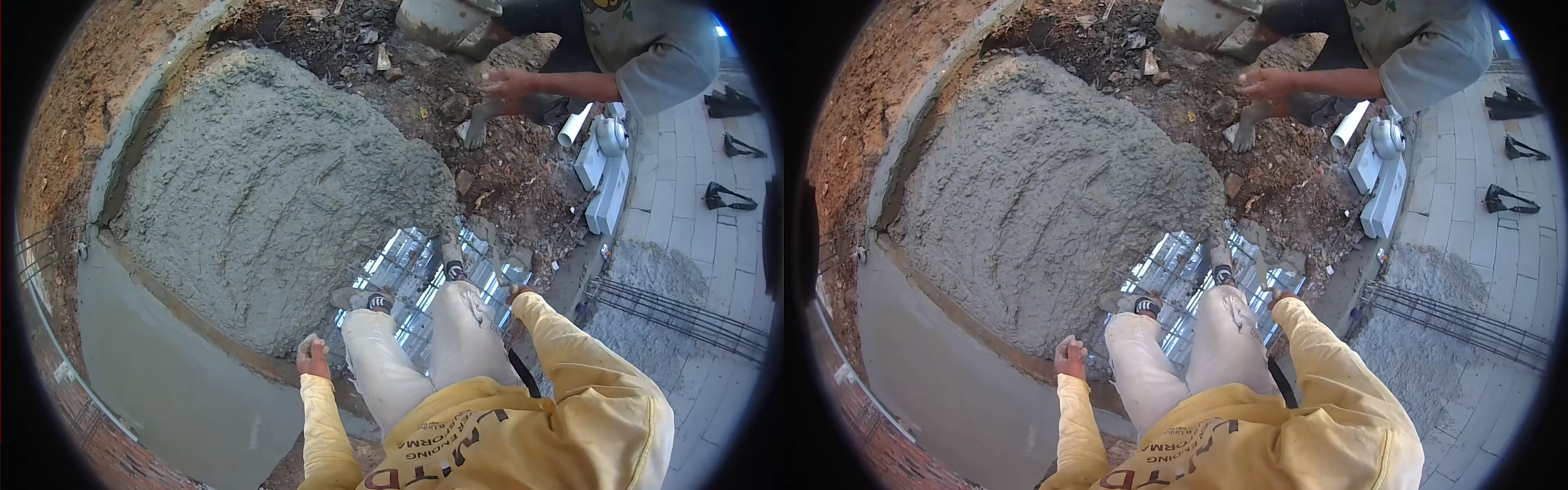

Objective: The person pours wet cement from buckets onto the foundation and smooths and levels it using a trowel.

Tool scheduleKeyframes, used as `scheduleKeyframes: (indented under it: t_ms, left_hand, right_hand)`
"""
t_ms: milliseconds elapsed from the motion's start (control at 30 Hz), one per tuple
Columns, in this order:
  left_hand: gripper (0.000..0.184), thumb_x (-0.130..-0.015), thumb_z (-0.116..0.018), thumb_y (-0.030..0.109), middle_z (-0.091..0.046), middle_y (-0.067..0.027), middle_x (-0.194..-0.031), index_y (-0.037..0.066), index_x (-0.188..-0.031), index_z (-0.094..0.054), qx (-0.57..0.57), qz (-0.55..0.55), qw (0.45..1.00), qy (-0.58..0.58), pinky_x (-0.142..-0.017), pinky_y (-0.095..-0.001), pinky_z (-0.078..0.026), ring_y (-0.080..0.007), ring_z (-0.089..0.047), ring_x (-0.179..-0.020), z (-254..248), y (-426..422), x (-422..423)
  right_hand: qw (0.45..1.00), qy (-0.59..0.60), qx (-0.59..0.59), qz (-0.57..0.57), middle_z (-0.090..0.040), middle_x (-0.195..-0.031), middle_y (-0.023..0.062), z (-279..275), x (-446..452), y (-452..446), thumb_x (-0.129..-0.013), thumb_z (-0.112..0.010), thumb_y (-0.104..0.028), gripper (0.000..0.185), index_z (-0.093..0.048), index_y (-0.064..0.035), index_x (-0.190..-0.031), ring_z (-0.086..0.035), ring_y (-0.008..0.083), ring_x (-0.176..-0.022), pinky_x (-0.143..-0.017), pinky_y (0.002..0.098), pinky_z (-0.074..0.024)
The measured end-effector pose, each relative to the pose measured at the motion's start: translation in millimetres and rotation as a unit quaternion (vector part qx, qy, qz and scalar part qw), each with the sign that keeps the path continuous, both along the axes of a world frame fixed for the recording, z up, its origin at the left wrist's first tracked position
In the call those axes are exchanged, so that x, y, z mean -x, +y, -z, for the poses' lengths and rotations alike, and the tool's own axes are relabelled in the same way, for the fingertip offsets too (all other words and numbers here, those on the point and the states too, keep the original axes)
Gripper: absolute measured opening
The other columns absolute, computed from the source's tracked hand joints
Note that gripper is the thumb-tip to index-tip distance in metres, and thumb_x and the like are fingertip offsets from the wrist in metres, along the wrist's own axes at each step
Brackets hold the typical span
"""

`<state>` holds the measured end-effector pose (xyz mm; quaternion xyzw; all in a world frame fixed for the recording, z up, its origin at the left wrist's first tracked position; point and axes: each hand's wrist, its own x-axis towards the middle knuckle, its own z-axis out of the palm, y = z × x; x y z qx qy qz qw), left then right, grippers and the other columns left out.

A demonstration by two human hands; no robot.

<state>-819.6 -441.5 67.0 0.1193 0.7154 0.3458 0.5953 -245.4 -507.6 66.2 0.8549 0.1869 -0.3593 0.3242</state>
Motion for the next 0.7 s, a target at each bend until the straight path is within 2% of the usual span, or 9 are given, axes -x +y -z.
scheduleKeyframes:
  t_ms: [33, 100, 300, 367, 433, 500, 533, 600, 700]
  left_hand:
    - [0.028, -0.085, -0.064, 0.02, -0.06, -0.0062, -0.09, 0.001, -0.105, -0.058, 0.001, 0.025, 1.0, 0.001, -0.072, -0.028, -0.051, -0.0133, -0.058, -0.078, 10.0, 16.0, -25.1]
    - [0.029, -0.086, -0.063, 0.02, -0.06, -0.0052, -0.089, 0.0, -0.106, -0.058, -0.014, 0.054, 0.998, -0.017, -0.072, -0.0263, -0.049, -0.0122, -0.057, -0.079, 25.9, 38.8, -81.2]
    - [0.032, -0.086, -0.062, 0.019, -0.061, -0.0053, -0.093, 0.001, -0.111, -0.057, -0.002, 0.186, 0.982, -0.046, -0.075, -0.025, -0.045, -0.0114, -0.056, -0.082, 110.7, 44.3, -223.8]
    - [0.032, -0.086, -0.062, 0.021, -0.061, -0.0061, -0.094, 0.001, -0.111, -0.058, 0.037, 0.203, 0.974, -0.088, -0.076, -0.0265, -0.046, -0.0122, -0.056, -0.085, 155.0, 7.0, -255.5]
    - [0.034, -0.086, -0.062, 0.023, -0.062, -0.0091, -0.097, 0.001, -0.111, -0.057, 0.083, 0.254, 0.958, -0.1, -0.079, -0.0292, -0.046, -0.0164, -0.058, -0.089, 165.1, -8.2, -276.7]
    - [0.035, -0.086, -0.062, 0.025, -0.062, -0.0116, -0.098, 0.0, -0.11, -0.057, 0.101, 0.311, 0.941, -0.084, -0.08, -0.0311, -0.047, -0.0202, -0.06, -0.091, 163.0, -12.8, -293.8]
    - [0.036, -0.085, -0.062, 0.025, -0.063, -0.0129, -0.099, 0.0, -0.11, -0.057, 0.104, 0.34, 0.931, -0.075, -0.081, -0.032, -0.047, -0.0221, -0.061, -0.092, 161.9, -12.2, -298.0]
    - [0.037, -0.085, -0.062, 0.026, -0.062, -0.0146, -0.1, 0.0, -0.11, -0.056, 0.078, 0.316, 0.94, -0.103, -0.082, -0.0328, -0.047, -0.0242, -0.061, -0.092, 161.2, -9.9, -304.6]
    - [0.04, -0.086, -0.062, 0.028, -0.062, -0.0156, -0.1, 0.0, -0.113, -0.055, 0.068, 0.273, 0.95, -0.138, -0.082, -0.0331, -0.048, -0.0245, -0.062, -0.09, 158.7, -8.0, -309.1]
  right_hand:
    - [0.999, 0.024, -0.029, -0.006, -0.065, -0.101, 0.0138, 32.4, -11.4, 23.1, -0.071, -0.072, -0.039, 0.048, -0.062, -0.0087, -0.106, -0.062, 0.0273, -0.091, -0.084, 0.0393, -0.0478]
    - [0.997, 0.006, -0.066, 0.034, -0.064, -0.104, 0.0166, 93.4, -18.6, 85.2, -0.067, -0.077, -0.035, 0.053, -0.06, -0.0073, -0.109, -0.061, 0.0289, -0.098, -0.087, 0.0398, -0.0466]
    - [0.982, -0.019, -0.184, -0.033, -0.061, -0.114, 0.0188, 261.0, -41.5, 250.4, -0.07, -0.071, -0.035, 0.056, -0.055, -0.0067, -0.115, -0.058, 0.0343, -0.107, -0.093, 0.0387, -0.0444]
    - [0.967, -0.03, -0.254, 0.011, -0.062, -0.112, 0.0186, 316.0, -56.8, 272.8, -0.07, -0.071, -0.034, 0.055, -0.055, -0.0067, -0.114, -0.059, 0.0346, -0.106, -0.092, 0.0397, -0.0445]
    - [0.95, 0.008, -0.302, 0.084, -0.062, -0.111, 0.019, 371.7, -80.1, 279.4, -0.07, -0.071, -0.034, 0.056, -0.053, -0.0053, -0.116, -0.059, 0.0355, -0.105, -0.091, 0.0402, -0.0445]
    - [0.96, 0.006, -0.281, -0.011, -0.06, -0.114, 0.021, 354.0, -43.6, 293.9, -0.071, -0.07, -0.034, 0.06, -0.05, -0.0036, -0.119, -0.057, 0.0361, -0.108, -0.092, 0.0393, -0.0439]
    - [0.953, 0.016, -0.301, -0.031, -0.059, -0.114, 0.0217, 370.3, -38.4, 287.8, -0.071, -0.07, -0.033, 0.061, -0.049, -0.003, -0.12, -0.057, 0.0364, -0.108, -0.093, 0.0391, -0.0436]
    - [0.932, 0.04, -0.351, -0.075, -0.058, -0.115, 0.0232, 392.3, -27.2, 287.7, -0.072, -0.07, -0.033, 0.063, -0.047, -0.0018, -0.122, -0.055, 0.0368, -0.11, -0.093, 0.0387, -0.0431]
    - [0.941, 0.107, -0.281, -0.156, -0.057, -0.116, 0.0244, 382.2, 17.8, 307.1, -0.072, -0.069, -0.031, 0.065, -0.045, -0.0014, -0.124, -0.054, 0.0374, -0.112, -0.095, 0.0389, -0.0422]
